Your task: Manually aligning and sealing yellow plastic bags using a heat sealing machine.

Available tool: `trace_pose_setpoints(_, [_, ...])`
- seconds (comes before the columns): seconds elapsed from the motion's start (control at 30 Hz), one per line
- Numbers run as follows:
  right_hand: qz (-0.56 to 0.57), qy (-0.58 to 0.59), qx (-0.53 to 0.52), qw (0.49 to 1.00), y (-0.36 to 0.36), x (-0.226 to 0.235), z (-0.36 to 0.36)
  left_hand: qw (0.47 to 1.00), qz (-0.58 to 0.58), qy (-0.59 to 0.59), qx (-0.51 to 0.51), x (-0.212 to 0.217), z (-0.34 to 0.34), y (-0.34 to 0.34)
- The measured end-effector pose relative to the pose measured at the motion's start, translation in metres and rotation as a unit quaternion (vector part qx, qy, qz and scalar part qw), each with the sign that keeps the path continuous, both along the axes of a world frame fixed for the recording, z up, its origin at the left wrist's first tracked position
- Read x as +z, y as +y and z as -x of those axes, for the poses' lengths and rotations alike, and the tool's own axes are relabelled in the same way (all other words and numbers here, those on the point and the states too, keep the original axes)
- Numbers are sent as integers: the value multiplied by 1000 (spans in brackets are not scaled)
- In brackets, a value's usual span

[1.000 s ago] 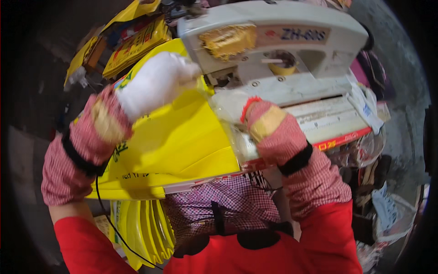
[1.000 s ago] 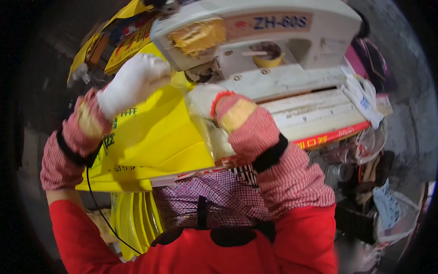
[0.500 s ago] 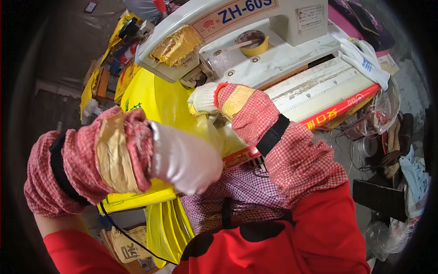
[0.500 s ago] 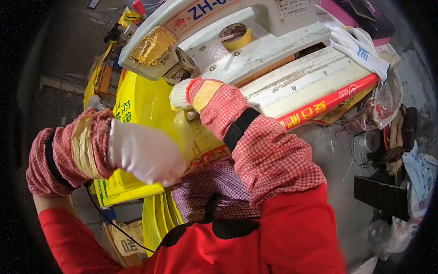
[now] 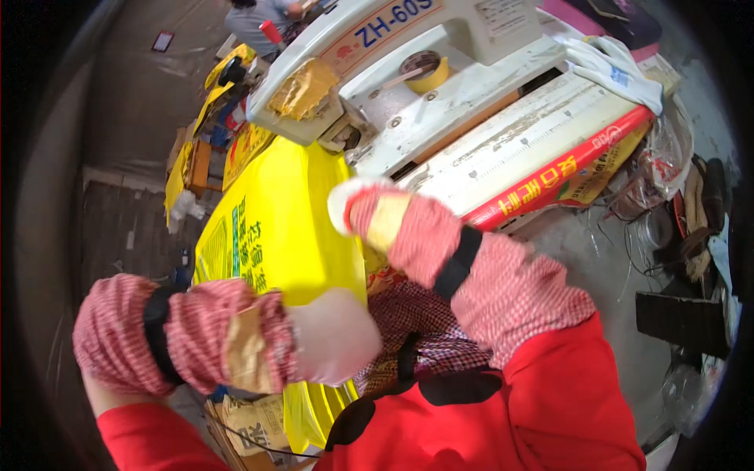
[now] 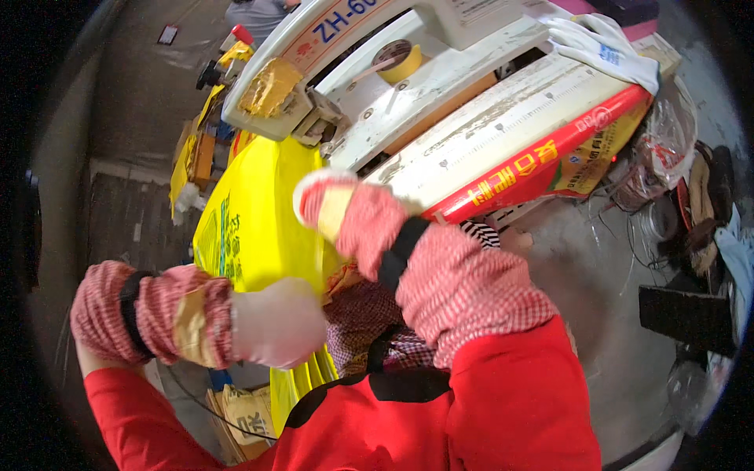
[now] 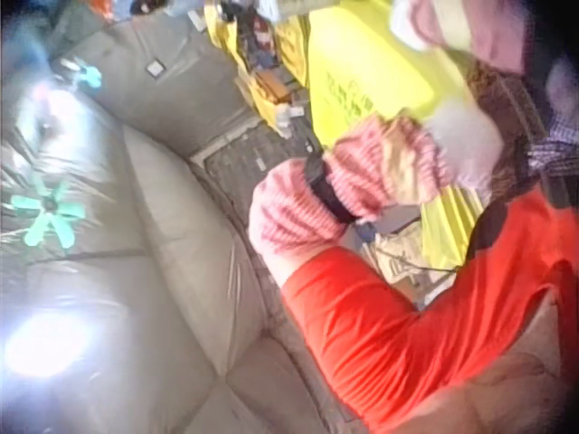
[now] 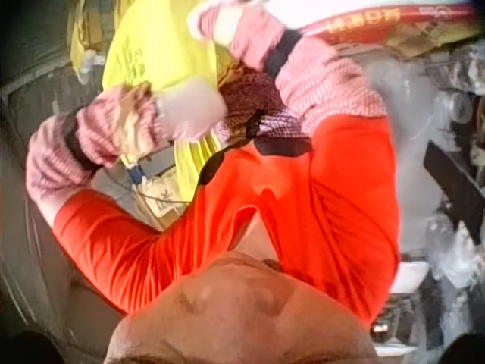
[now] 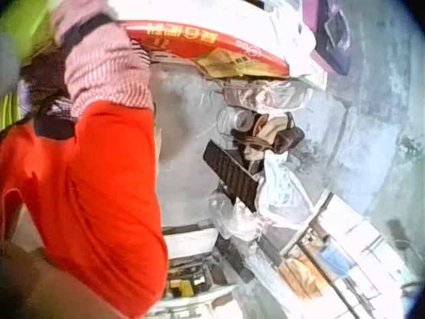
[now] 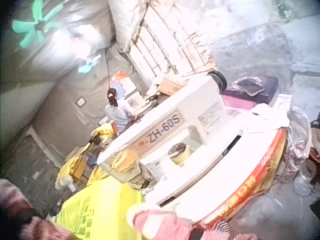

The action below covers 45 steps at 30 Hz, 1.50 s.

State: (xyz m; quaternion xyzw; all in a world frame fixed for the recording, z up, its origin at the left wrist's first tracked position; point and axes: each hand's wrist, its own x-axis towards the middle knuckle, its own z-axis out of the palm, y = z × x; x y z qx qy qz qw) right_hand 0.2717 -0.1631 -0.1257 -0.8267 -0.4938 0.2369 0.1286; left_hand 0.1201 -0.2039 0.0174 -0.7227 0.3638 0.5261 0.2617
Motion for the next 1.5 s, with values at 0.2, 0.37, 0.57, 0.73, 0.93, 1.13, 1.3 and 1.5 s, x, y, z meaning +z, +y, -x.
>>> trace_pose_setpoints(0.2, [-118, -59, -202, 971, -47, -7, 56, 996, 74, 21, -47, -7, -30, -28])
trace_pose_setpoints(0.37, [-179, 40, -169, 968, -23, -9, 53, 997, -68, -16, 32, 2, -72, -7])
trace_pose_setpoints(0.57, [-218, 146, -141, 955, -12, -28, 39, 990, -137, -22, 4, 42, -57, 7])
trace_pose_setpoints(0.73, [-548, 258, 718, 344, 40, -16, -14, 995, 12, 27, -95, 13, -21, 9])
trace_pose_setpoints(0.93, [-594, 252, 691, 325, 90, -82, -50, 987, 122, 14, 104, 3, -68, -12])
trace_pose_setpoints(1.13, [-629, 252, 676, 289, 105, -89, -61, 999, -6, -21, 36, 29, -86, -17])
trace_pose_setpoints(1.3, [-654, 269, 664, 243, 136, -92, -35, 986, -154, -54, -23, 64, -92, -4])
trace_pose_setpoints(1.5, [-705, 241, 628, 224, 130, -91, -53, 981, 147, -64, -112, -3, -55, -20])
